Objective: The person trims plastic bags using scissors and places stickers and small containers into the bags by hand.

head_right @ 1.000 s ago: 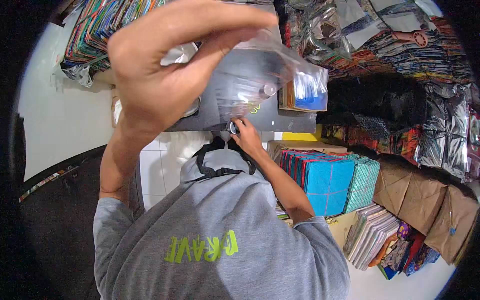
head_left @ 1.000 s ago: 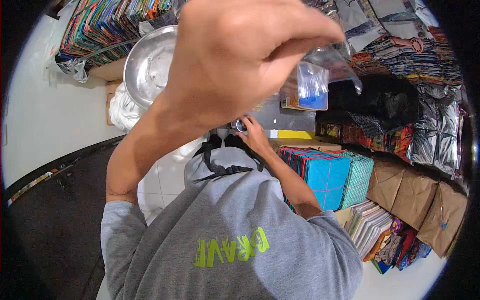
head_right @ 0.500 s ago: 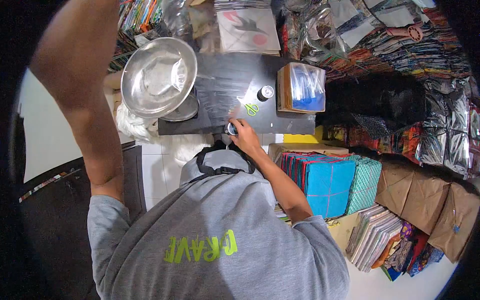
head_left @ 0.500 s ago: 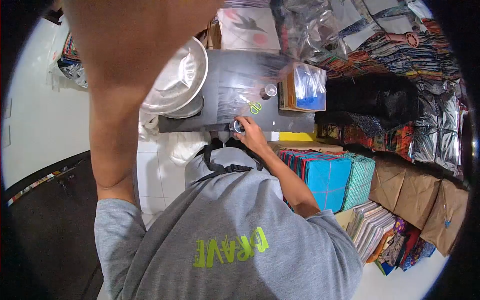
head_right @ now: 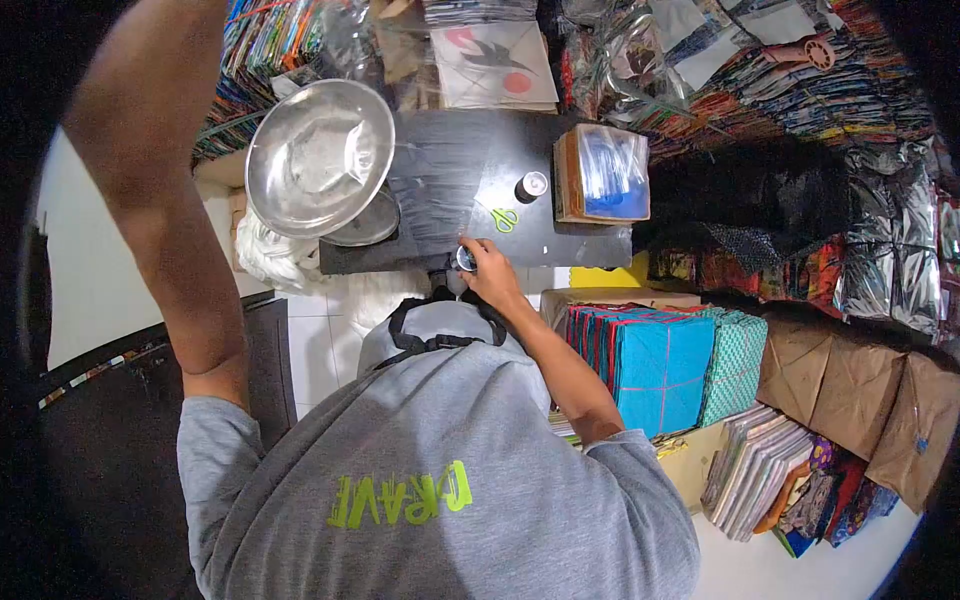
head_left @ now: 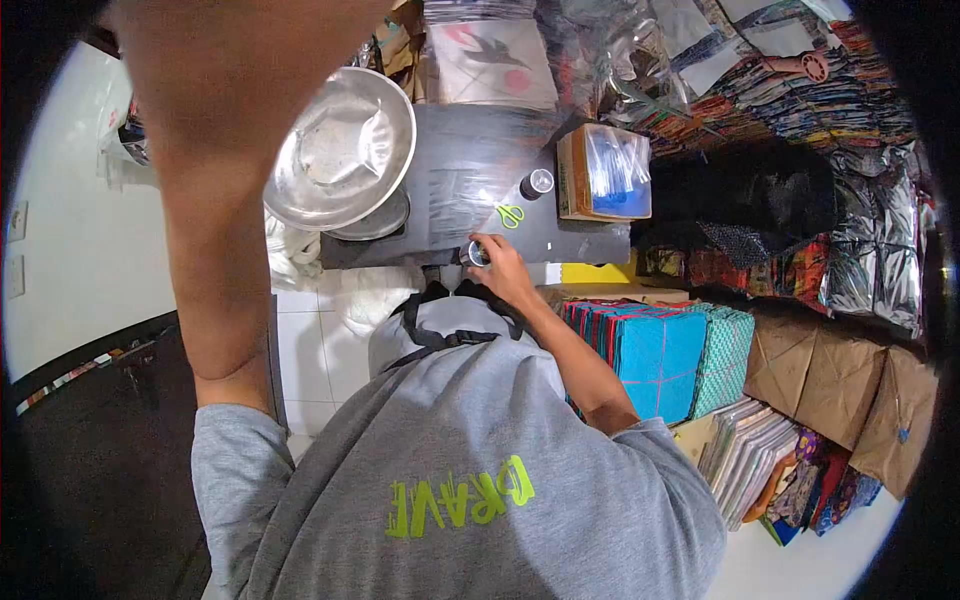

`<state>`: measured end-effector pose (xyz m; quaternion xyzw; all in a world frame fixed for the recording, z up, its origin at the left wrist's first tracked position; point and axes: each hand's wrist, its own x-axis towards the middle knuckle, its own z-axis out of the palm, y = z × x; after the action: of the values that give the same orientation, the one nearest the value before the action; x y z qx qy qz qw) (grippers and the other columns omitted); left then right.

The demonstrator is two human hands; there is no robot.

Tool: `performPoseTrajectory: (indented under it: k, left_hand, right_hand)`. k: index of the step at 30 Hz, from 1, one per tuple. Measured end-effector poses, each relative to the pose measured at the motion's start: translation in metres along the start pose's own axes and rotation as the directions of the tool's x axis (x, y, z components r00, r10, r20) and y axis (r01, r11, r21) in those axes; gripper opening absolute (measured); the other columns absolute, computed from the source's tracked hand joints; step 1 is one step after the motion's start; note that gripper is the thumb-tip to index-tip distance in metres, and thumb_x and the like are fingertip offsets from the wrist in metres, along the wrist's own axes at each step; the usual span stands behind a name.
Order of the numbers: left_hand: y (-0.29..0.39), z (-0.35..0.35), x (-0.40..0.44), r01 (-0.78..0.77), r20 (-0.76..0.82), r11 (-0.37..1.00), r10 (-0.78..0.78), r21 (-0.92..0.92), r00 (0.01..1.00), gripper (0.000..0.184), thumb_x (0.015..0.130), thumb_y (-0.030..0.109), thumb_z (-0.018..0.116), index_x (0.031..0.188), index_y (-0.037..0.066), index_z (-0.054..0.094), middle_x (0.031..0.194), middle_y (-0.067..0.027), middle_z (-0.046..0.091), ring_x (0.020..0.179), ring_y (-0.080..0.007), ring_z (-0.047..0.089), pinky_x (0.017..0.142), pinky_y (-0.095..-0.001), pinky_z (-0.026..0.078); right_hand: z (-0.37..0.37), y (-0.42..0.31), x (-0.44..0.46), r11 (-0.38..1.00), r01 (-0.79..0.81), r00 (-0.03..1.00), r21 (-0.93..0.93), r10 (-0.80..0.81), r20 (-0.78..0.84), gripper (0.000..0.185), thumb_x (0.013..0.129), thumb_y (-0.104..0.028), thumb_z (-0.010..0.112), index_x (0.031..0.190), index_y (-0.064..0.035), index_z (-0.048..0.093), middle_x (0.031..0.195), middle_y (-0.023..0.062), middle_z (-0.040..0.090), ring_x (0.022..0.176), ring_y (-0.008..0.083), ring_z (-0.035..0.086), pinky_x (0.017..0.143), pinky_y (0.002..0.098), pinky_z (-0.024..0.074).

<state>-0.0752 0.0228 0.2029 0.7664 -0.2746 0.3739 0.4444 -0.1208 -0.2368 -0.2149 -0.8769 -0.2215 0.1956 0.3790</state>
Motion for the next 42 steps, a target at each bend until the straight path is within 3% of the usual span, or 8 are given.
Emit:
performPoseTrajectory:
  k: [6, 11, 24, 33, 38, 42]
  left_hand:
    - [0.002, 0.0, 0.0, 0.029, -0.025, 0.999, -0.028, 0.022, 0.999, 0.025, 0.082, -0.012, 0.069, 0.104, -0.002, 0.077, 0.09, -0.0147, 0.076, 0.082, -0.0184, 0.075, 0.072, -0.029, 0.062]
    - [0.002, -0.011, -0.012, 0.08, -0.051, 0.996, -0.079, 0.028, 0.996, 0.025, 0.083, -0.012, 0.069, 0.104, -0.002, 0.077, 0.09, -0.0144, 0.077, 0.083, -0.0183, 0.076, 0.073, -0.0289, 0.062]
    - [-0.021, -0.023, -0.003, 0.14, -0.076, 0.987, -0.135, 0.075, 0.988, 0.025, 0.083, -0.012, 0.07, 0.105, -0.001, 0.077, 0.091, -0.0137, 0.077, 0.084, -0.0181, 0.076, 0.075, -0.0286, 0.063]
    - [-0.021, -0.016, 0.001, 0.185, -0.092, 0.98, -0.178, 0.079, 0.98, 0.026, 0.083, -0.012, 0.07, 0.105, 0.0, 0.078, 0.092, -0.0132, 0.077, 0.085, -0.018, 0.076, 0.076, -0.0283, 0.063]
    - [-0.018, -0.005, 0.006, 0.196, -0.089, 0.978, -0.19, 0.07, 0.978, 0.026, 0.083, -0.012, 0.07, 0.105, 0.0, 0.078, 0.092, -0.0129, 0.077, 0.086, -0.018, 0.076, 0.077, -0.0282, 0.063]
    - [-0.03, 0.018, 0.012, 0.133, -0.076, 0.99, -0.13, 0.041, 0.989, 0.02, 0.085, -0.008, 0.071, 0.101, 0.001, 0.079, 0.095, -0.0133, 0.078, 0.084, -0.0162, 0.077, 0.074, -0.0283, 0.064]
  right_hand:
    - [0.004, -0.003, 0.005, 0.999, 0.02, 1.0, -0.035, -0.02, -0.014, 0.064, 0.075, -0.01, 0.084, 0.134, -0.0107, 0.059, 0.126, 0.0195, 0.063, 0.113, 0.042, 0.064, 0.096, 0.0472, 0.0539]
    - [0.005, -0.007, 0.006, 1.0, 0.015, 0.999, -0.022, -0.016, -0.046, 0.061, 0.074, -0.008, 0.085, 0.13, -0.0083, 0.06, 0.121, 0.018, 0.064, 0.104, 0.0366, 0.067, 0.09, 0.0446, 0.0553]
    - [0.011, -0.019, 0.03, 1.0, 0.009, 0.999, -0.025, -0.01, -0.036, 0.062, 0.073, -0.011, 0.087, 0.129, -0.0106, 0.061, 0.119, 0.0179, 0.066, 0.106, 0.0369, 0.067, 0.09, 0.0438, 0.0564]
    - [0.007, -0.014, 0.029, 1.0, 0.013, 1.0, 0.027, -0.013, -0.018, 0.061, 0.073, -0.008, 0.087, 0.129, -0.0071, 0.061, 0.12, 0.0193, 0.065, 0.108, 0.0375, 0.067, 0.092, 0.0437, 0.0559]
    - [0.004, -0.007, 0.022, 0.997, 0.076, 0.994, -0.018, -0.077, -0.076, 0.061, 0.073, -0.009, 0.088, 0.127, -0.0066, 0.062, 0.112, 0.0189, 0.067, 0.102, 0.0366, 0.068, 0.089, 0.0429, 0.0564]
    - [-0.008, -0.014, 0.012, 0.999, -0.01, 0.996, 0.032, 0.007, 0.088, 0.059, 0.075, -0.012, 0.083, 0.129, -0.0097, 0.06, 0.118, 0.0187, 0.064, 0.107, 0.0373, 0.066, 0.092, 0.0438, 0.0551]
